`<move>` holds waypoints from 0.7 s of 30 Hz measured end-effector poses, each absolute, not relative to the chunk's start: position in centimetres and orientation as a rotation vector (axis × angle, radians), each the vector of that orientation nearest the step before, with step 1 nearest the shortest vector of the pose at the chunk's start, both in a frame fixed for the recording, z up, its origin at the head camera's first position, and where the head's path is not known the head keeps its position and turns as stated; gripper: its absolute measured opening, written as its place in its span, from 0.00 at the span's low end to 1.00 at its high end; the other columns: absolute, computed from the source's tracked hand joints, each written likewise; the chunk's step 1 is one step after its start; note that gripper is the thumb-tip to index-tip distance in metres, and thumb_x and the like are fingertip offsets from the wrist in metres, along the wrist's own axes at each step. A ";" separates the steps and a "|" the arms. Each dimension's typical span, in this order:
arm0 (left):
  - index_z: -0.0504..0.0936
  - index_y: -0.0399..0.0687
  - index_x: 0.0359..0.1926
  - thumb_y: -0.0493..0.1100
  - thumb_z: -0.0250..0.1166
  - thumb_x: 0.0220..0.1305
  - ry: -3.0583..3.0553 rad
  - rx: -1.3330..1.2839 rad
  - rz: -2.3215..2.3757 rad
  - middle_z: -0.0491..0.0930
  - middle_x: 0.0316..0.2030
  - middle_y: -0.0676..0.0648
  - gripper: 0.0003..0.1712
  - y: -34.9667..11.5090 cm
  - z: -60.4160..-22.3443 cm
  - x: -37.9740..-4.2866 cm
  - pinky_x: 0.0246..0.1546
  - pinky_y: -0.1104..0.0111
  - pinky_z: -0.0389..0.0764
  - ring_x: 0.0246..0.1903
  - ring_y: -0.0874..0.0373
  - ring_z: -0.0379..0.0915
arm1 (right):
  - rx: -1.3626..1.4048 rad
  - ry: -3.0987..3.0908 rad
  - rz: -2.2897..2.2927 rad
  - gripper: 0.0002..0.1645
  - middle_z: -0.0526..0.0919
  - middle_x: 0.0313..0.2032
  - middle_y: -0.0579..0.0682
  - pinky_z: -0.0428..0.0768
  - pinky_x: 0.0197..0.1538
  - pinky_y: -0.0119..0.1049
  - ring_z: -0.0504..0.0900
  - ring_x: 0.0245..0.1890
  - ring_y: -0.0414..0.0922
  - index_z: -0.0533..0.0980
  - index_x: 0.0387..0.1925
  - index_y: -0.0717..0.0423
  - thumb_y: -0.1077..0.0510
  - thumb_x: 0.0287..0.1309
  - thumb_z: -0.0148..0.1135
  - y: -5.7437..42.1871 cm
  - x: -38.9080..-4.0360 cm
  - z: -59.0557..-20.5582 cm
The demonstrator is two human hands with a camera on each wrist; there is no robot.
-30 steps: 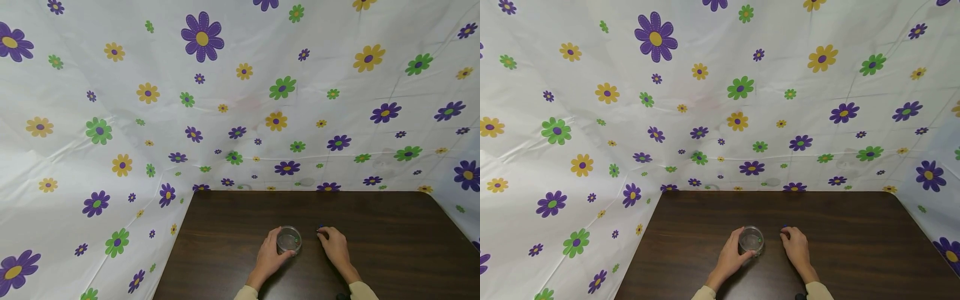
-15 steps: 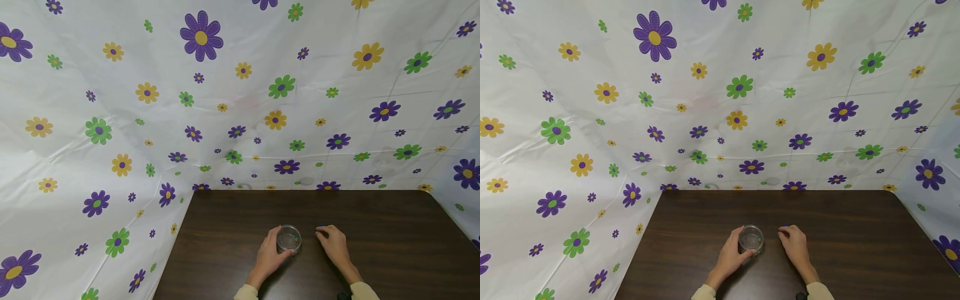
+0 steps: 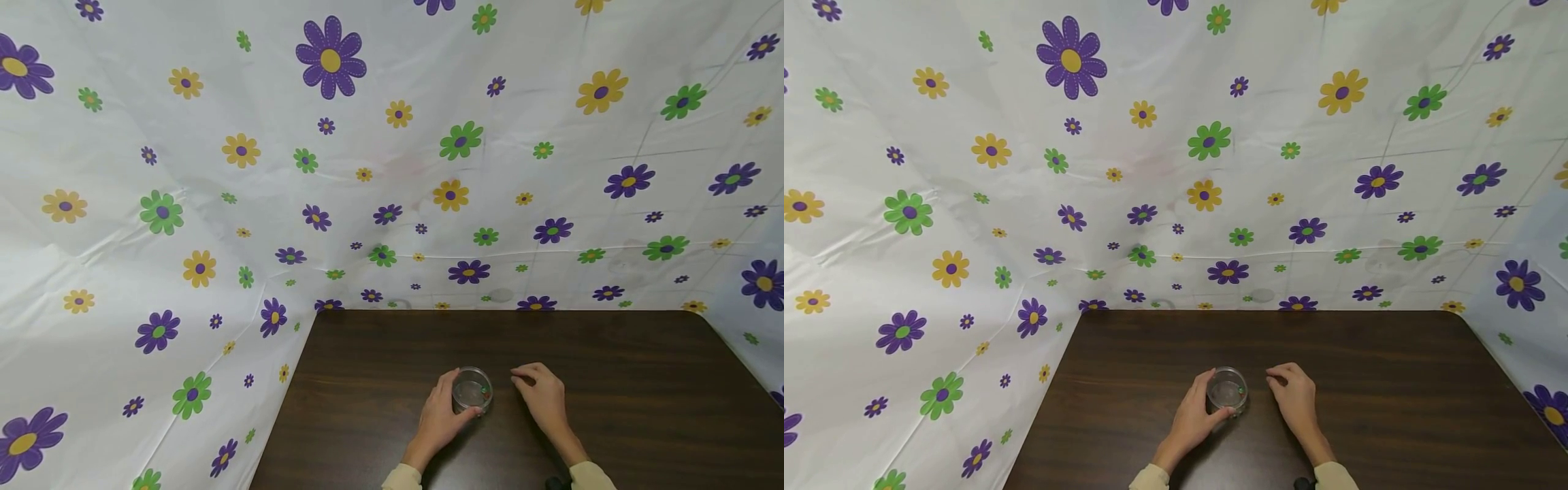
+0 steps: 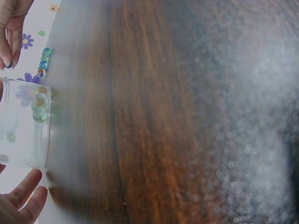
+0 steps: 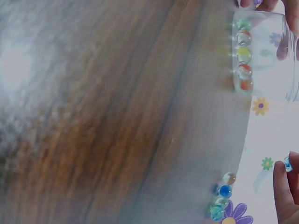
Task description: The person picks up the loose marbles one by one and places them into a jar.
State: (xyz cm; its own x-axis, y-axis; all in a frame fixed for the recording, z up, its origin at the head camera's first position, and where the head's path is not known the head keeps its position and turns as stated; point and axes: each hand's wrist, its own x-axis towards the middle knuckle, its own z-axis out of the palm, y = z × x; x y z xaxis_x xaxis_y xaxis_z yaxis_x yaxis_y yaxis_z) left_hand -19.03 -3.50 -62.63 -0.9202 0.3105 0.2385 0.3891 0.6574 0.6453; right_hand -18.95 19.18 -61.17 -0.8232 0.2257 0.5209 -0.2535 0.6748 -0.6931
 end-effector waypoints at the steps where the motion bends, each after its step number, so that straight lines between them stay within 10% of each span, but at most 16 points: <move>1: 0.66 0.50 0.76 0.62 0.73 0.63 -2.762 -0.584 -1.116 0.70 0.70 0.51 0.47 -3.5 -62.6 -19.0 0.54 0.55 0.79 0.58 0.52 0.75 | 0.018 -2.291 1.075 0.11 0.86 0.35 0.50 0.71 0.37 0.17 0.84 0.33 0.50 0.89 0.32 0.61 0.75 0.47 0.78 19.1 -19.0 -61.1; 21: 0.65 0.52 0.76 0.63 0.72 0.64 -2.764 -0.578 -1.109 0.71 0.70 0.51 0.46 -3.4 -62.8 -19.2 0.54 0.55 0.79 0.59 0.52 0.75 | 0.068 -2.245 1.155 0.13 0.86 0.34 0.46 0.72 0.38 0.15 0.83 0.33 0.41 0.89 0.31 0.59 0.75 0.44 0.79 15.9 -18.4 -60.6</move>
State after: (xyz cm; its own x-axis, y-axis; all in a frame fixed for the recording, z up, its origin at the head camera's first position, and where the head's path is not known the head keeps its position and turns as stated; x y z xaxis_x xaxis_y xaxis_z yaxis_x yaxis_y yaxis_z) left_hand -19.23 -3.39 -62.84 -0.9218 0.3069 0.2368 0.3855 0.6614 0.6434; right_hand -18.41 15.89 -60.57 -0.8146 0.2211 0.5363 -0.3077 0.6190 -0.7226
